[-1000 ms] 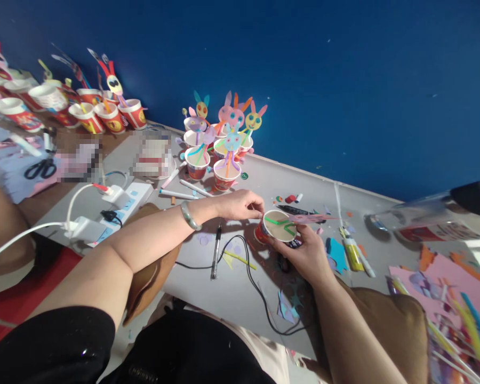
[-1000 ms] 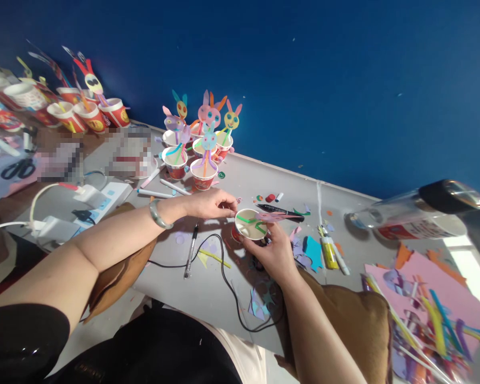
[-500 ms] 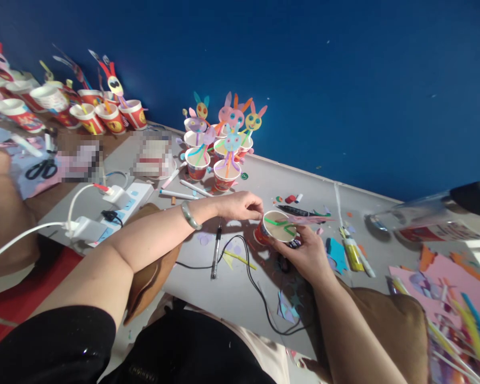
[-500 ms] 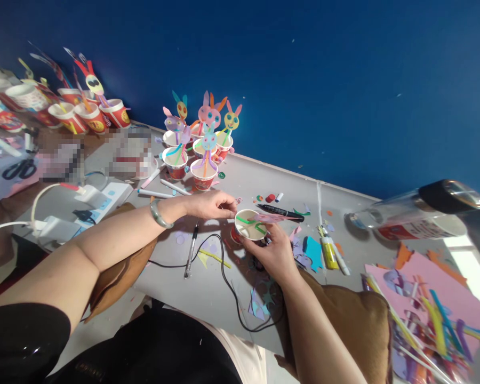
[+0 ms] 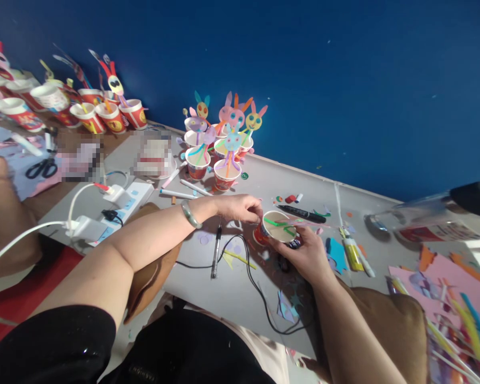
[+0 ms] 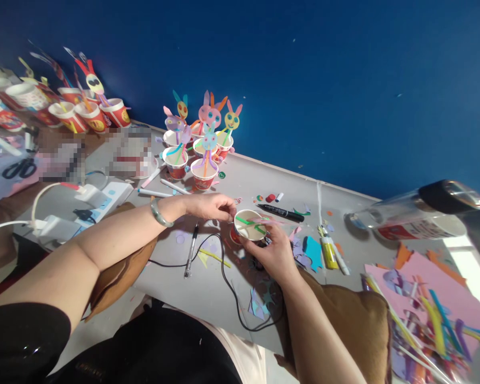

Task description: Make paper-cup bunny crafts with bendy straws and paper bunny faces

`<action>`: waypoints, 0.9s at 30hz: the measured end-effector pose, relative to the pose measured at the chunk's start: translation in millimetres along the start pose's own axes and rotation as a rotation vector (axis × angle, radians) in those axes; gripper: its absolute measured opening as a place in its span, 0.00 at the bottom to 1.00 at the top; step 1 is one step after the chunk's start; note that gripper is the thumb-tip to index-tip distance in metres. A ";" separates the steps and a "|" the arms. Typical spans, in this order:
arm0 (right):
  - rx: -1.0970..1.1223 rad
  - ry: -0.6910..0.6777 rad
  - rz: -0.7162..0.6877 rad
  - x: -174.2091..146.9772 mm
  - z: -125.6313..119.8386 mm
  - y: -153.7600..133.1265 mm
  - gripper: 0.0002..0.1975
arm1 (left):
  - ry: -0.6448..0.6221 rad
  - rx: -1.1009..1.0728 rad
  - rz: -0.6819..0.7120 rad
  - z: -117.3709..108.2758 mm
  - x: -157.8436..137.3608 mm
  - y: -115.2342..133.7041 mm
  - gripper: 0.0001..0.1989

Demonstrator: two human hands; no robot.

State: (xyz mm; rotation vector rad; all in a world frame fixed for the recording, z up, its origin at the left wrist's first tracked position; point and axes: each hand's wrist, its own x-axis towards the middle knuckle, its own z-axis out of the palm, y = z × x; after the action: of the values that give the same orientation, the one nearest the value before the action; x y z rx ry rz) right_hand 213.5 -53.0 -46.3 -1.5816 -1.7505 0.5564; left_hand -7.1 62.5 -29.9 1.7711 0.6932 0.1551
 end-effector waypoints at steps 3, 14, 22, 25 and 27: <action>0.005 -0.010 -0.003 0.4 -1.0 0.3 0.21 | 0.001 -0.026 0.045 -0.7 1.0 -3.9 0.07; 0.049 -0.044 -0.057 3.1 -3.4 -5.6 0.18 | 0.133 0.152 0.276 -0.3 -1.9 2.4 0.08; 0.030 -0.035 -0.068 4.3 -3.1 -5.7 0.19 | 0.166 0.167 0.226 1.1 -0.9 1.7 0.06; 0.028 -0.043 -0.034 3.2 -2.0 -2.6 0.20 | 0.164 0.168 0.222 1.7 0.4 0.0 0.04; 0.034 -0.028 0.006 2.7 -1.7 0.4 0.22 | 0.164 0.190 0.226 1.7 0.7 -0.5 0.04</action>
State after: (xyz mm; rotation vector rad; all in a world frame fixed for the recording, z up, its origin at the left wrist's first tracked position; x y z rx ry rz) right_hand 215.0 -50.6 -44.9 -1.5630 -1.7491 0.6107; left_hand -5.9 61.4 -31.0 2.0342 0.6396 0.4026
